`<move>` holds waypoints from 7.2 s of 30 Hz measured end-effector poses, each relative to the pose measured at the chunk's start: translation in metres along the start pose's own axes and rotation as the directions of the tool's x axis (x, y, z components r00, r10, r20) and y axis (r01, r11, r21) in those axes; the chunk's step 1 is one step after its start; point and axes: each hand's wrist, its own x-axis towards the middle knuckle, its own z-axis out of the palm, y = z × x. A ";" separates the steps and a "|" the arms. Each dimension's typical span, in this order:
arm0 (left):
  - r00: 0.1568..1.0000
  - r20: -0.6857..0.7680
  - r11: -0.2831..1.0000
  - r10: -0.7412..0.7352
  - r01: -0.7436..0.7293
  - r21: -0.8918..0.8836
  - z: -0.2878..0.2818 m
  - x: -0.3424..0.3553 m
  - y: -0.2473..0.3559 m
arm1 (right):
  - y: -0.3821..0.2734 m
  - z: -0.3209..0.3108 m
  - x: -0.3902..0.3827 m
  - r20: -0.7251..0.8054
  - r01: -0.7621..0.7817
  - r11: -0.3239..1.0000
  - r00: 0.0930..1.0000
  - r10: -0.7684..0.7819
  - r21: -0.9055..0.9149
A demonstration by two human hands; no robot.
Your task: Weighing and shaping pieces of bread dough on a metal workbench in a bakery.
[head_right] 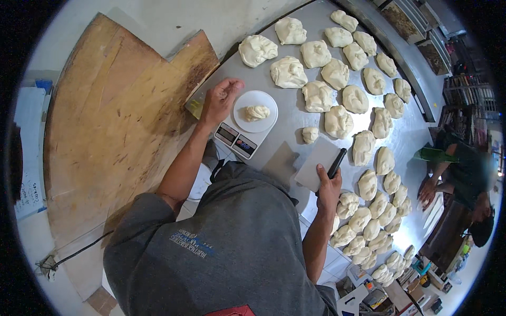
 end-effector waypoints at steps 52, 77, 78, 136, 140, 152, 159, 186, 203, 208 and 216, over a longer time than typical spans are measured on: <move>0.873 0.278 0.535 0.401 -0.469 0.703 0.054 -0.039 0.000 | 0.036 0.047 0.030 0.025 0.094 0.985 0.996 -0.091 -0.142; 0.755 0.609 0.791 0.243 -0.518 0.326 0.132 -0.108 -0.057 | 0.025 0.037 0.011 0.004 0.067 0.983 0.998 -0.068 -0.171; 0.754 0.614 0.796 0.233 -0.510 0.325 0.132 -0.109 -0.057 | 0.024 0.037 0.010 0.004 0.066 0.982 0.998 -0.066 -0.179; 0.934 0.238 0.719 0.265 -0.356 0.597 0.042 -0.026 -0.008 | 0.008 0.172 0.063 0.333 0.425 0.830 0.890 -0.311 -0.361; 0.903 0.240 0.729 0.357 -0.430 0.533 0.048 -0.040 0.025 | 0.012 0.176 0.070 0.336 0.473 0.806 0.870 -0.361 -0.358; 0.715 0.610 0.940 0.341 -0.276 -0.202 0.112 -0.103 0.019 | -0.061 0.070 0.076 0.063 0.313 0.950 0.948 -0.311 -0.025; 0.298 0.913 0.789 0.278 -0.613 -0.040 0.223 -0.129 -0.035 | -0.049 0.006 0.031 -0.145 0.265 0.951 0.947 -0.288 -0.162; 0.906 0.227 0.786 0.357 -0.422 0.451 0.030 -0.001 -0.042 | 0.006 -0.012 0.023 -0.188 0.112 0.993 0.976 -0.106 0.024; 0.975 0.164 0.941 0.149 -0.191 0.280 0.039 -0.012 -0.031 | 0.019 -0.037 0.006 -0.301 0.080 0.996 0.952 -0.062 0.048; 0.854 0.309 0.869 0.418 -0.475 0.139 0.088 -0.046 -0.018 | 0.024 -0.051 0.000 -0.362 0.082 0.996 0.930 -0.064 0.033; 0.517 0.770 0.559 0.375 -0.788 0.257 0.159 -0.102 -0.015 | 0.057 -0.078 0.000 -0.348 0.083 0.945 0.917 -0.197 -0.317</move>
